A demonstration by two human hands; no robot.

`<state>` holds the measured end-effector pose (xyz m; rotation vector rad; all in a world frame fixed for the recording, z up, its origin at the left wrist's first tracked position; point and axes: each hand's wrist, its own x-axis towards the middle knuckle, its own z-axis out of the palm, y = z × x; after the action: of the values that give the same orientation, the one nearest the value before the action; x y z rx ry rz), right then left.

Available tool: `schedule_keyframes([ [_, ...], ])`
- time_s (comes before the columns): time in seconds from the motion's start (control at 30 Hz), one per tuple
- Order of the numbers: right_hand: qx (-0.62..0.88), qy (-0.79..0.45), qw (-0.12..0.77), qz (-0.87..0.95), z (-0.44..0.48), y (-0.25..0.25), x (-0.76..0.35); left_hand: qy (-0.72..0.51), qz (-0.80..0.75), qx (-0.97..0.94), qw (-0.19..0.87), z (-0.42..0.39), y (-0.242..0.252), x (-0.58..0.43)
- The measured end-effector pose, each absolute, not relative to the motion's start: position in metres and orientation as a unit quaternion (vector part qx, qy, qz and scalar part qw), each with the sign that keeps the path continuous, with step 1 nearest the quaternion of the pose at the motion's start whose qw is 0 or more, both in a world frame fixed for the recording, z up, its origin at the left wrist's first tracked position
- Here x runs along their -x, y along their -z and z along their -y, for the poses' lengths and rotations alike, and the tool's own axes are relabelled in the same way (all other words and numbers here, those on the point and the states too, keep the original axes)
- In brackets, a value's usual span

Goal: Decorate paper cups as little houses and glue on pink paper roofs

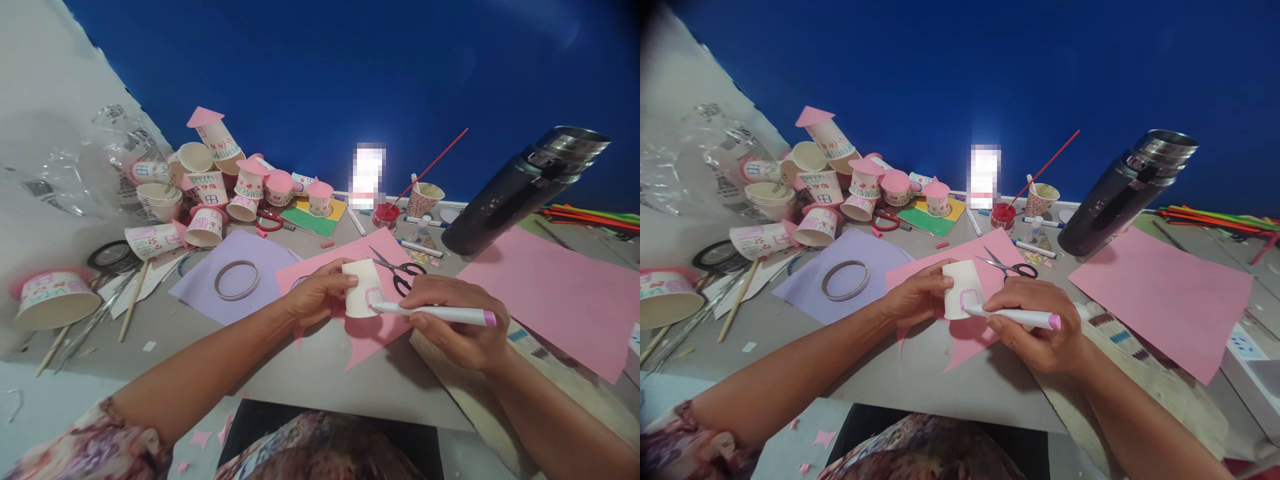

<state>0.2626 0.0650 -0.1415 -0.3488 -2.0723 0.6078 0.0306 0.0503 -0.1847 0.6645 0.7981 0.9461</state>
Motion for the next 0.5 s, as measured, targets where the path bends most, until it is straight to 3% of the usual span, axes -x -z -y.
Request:
schedule_keyframes([
  [0.5, 0.158, -0.199, 0.501, 0.827, -0.0676, 0.1444, -0.2618, -0.453, -0.349, -0.272, 0.774, -0.0492, 0.1805, -0.0323],
])
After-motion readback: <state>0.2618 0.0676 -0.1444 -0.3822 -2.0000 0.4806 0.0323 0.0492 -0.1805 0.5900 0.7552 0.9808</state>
